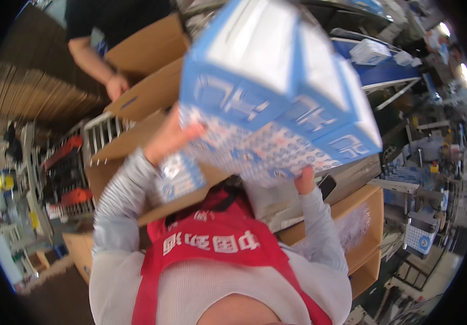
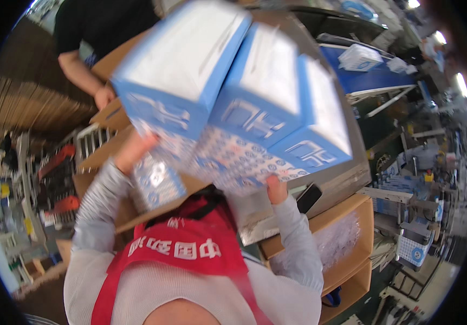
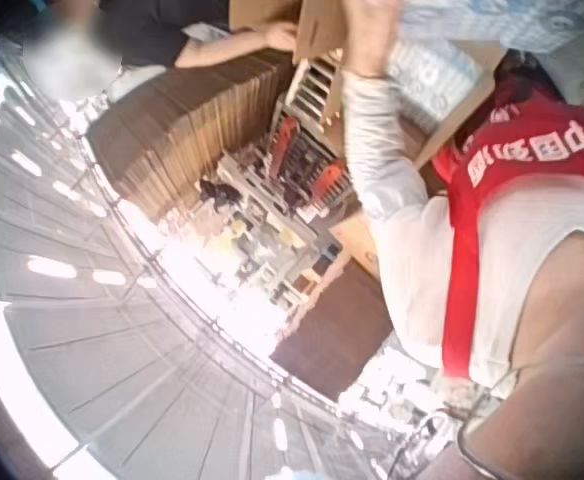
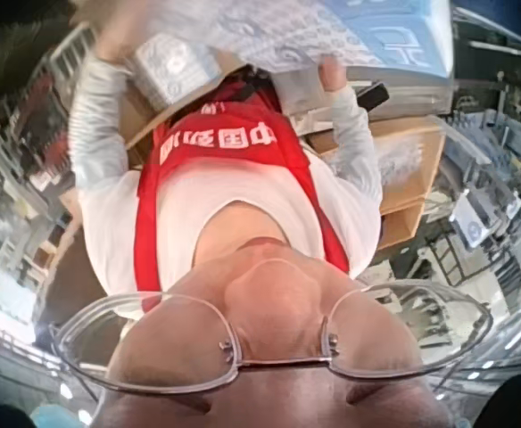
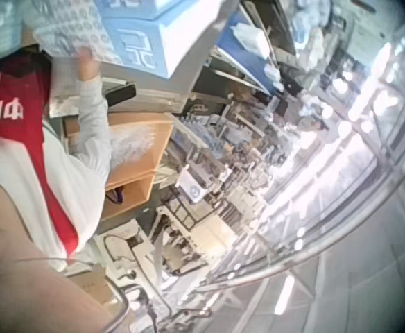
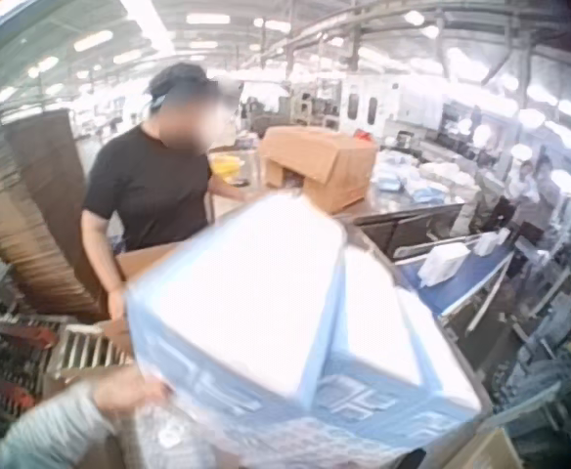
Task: The person packs small blue and white patterned boxes into larger brown cardboard boxes on a metal table. They arrange the items by hand, close the flaps of the cardboard boxes, and move them to a conveyor belt.
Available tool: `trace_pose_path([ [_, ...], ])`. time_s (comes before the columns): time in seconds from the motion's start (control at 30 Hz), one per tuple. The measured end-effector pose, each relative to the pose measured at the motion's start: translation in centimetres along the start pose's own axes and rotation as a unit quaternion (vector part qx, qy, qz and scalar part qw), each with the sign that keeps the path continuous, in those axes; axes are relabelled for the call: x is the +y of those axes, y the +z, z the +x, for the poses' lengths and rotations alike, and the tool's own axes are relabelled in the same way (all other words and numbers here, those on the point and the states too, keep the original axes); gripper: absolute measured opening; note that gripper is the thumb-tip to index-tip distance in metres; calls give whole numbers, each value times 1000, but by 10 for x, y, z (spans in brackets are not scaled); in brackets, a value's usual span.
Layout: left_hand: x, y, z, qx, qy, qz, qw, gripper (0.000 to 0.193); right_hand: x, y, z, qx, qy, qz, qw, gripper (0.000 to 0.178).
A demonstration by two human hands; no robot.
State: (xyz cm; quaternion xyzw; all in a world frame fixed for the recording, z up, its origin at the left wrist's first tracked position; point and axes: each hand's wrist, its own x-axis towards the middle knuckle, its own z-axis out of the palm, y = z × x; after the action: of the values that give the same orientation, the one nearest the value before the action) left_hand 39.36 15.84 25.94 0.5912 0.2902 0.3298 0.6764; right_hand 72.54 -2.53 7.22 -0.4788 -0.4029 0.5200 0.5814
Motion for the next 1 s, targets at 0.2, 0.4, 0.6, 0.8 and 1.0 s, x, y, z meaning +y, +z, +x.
trace_pose_path([
  [0.2,123,-120,-94,-47,-73,195,977,44,-106,166,0,-474,179,-273,818,45],
  [0.4,-40,-151,-209,86,104,641,755,47,3,173,56,-105,-65,-439,890,49],
  [0.6,-129,-169,-269,85,9,605,792,66,1,286,56,-142,109,-269,947,59],
  [0.8,-128,-171,-271,99,40,607,787,91,58,381,89,-114,205,-69,970,74],
  [1.0,-135,-229,-226,139,-38,555,819,91,63,396,94,-159,116,-169,966,67],
])
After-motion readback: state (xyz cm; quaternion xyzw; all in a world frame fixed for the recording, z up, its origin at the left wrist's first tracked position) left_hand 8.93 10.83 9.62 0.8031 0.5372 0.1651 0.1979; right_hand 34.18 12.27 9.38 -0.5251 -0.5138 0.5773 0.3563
